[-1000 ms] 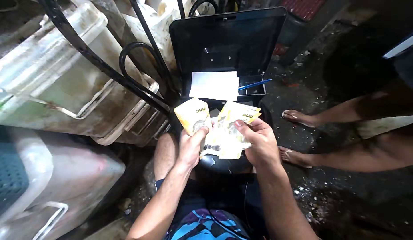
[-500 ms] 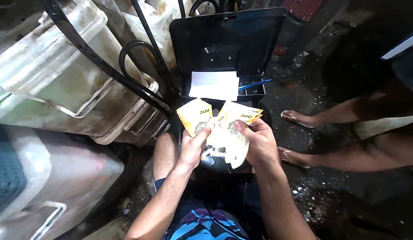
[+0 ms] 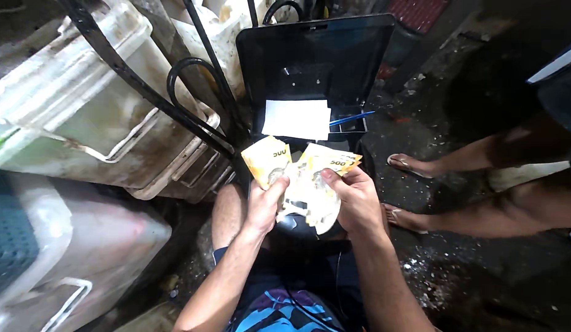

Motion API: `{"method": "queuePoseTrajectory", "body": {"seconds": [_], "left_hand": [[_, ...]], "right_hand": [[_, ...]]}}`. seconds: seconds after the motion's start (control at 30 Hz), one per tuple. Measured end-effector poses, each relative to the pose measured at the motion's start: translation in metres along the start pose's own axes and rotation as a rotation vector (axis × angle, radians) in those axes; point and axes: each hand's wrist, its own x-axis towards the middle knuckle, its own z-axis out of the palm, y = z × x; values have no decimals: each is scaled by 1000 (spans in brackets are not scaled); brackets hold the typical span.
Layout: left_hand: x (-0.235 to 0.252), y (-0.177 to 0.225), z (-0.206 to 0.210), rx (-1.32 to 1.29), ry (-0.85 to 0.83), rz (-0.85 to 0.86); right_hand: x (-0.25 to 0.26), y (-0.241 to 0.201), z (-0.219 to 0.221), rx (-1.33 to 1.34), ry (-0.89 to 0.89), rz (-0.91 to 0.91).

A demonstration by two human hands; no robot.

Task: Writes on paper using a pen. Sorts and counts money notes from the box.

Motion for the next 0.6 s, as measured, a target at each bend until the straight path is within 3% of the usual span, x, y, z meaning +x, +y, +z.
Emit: {"method": "queuePoseTrajectory", "body": {"seconds": [0.2,0.33,0.47,0.6], "left_hand": [[-1,-4,7,167,28,84],[-2,-9,9,121,3,90],[-4,1,3,-27,-24,-18],[-3,2,0,92,14,16]], "right_hand": [[-6,-4,5,-100,-153,26],[-4,3,6,-91,-109,16],[2,4,-2,13,-5,-8],[-3,-5,-1,-36,-62,22]]}}
